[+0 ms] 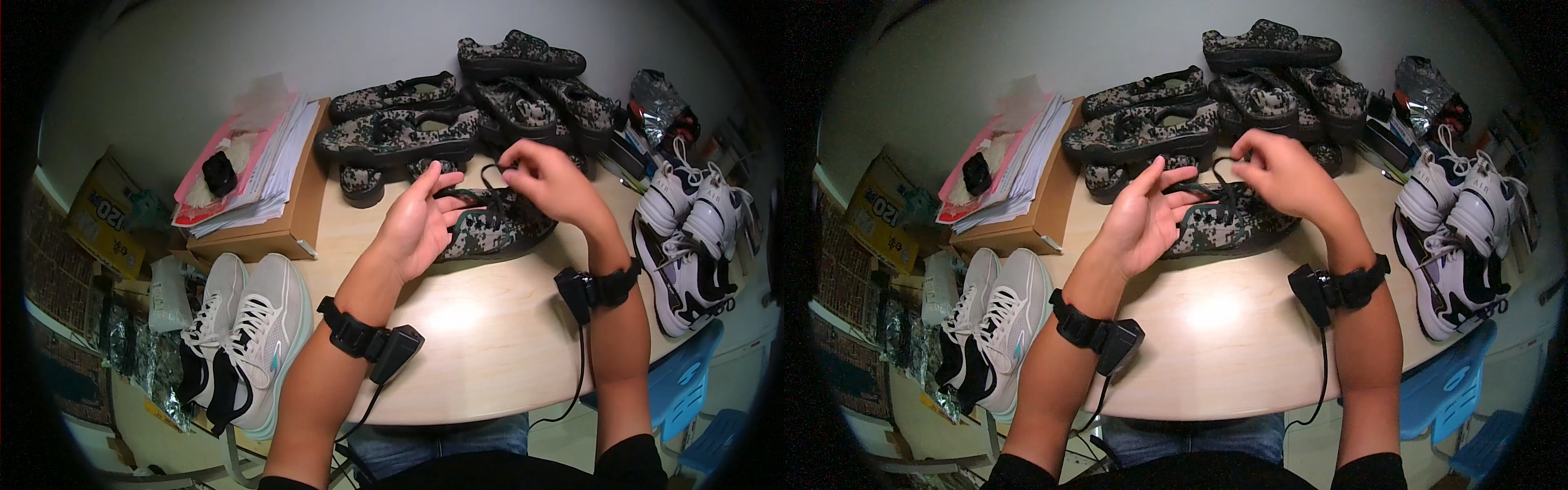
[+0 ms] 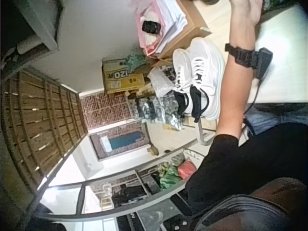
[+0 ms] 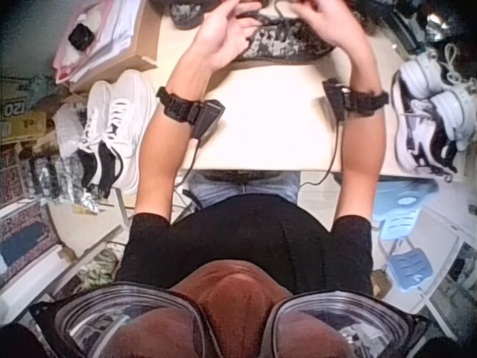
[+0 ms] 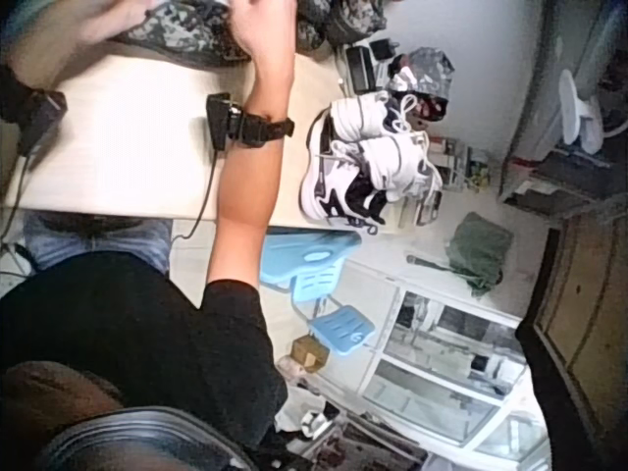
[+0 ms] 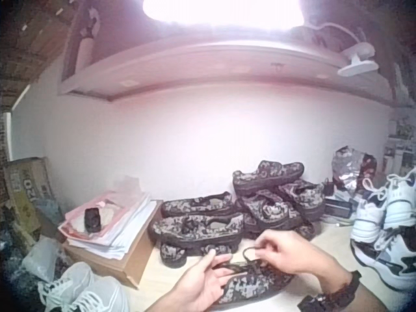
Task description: Attaching insoles and laces to camouflage-pattern shoes.
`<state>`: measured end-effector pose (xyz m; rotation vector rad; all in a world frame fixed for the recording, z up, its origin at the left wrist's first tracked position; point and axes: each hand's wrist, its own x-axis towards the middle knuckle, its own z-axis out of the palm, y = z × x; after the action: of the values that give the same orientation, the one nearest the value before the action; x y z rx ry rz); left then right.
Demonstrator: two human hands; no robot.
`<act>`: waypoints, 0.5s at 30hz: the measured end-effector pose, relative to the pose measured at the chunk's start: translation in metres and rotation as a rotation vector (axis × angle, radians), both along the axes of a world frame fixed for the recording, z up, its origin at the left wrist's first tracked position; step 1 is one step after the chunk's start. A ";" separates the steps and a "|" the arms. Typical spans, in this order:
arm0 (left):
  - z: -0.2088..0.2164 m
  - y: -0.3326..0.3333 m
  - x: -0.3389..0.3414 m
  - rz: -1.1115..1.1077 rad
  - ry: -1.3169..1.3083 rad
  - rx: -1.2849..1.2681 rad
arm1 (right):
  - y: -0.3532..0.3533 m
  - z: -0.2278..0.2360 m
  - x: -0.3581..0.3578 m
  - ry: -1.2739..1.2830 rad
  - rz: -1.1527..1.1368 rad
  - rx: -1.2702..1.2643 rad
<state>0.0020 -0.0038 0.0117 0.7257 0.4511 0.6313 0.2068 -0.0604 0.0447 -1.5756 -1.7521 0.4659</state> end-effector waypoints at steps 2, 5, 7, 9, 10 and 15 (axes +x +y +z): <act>-0.001 0.002 -0.001 -0.001 -0.032 -0.001 | 0.000 -0.004 -0.003 -0.160 0.098 -0.171; -0.003 0.001 0.000 0.003 -0.029 -0.001 | -0.002 -0.007 -0.006 -0.227 0.130 -0.200; -0.001 0.000 0.001 0.002 -0.025 -0.007 | -0.003 -0.005 -0.006 -0.237 0.104 -0.198; 0.000 -0.001 0.000 0.008 -0.018 -0.014 | -0.003 -0.006 -0.006 -0.245 0.085 -0.196; -0.002 0.000 0.000 0.000 -0.018 -0.009 | -0.001 -0.009 -0.005 -0.251 0.082 -0.200; -0.003 0.000 -0.001 -0.002 -0.022 -0.001 | -0.001 -0.015 -0.001 -0.425 0.072 -0.089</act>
<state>0.0013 -0.0035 0.0087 0.7171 0.4303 0.6365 0.2056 -0.0610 0.0299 -1.7755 -2.1347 0.2560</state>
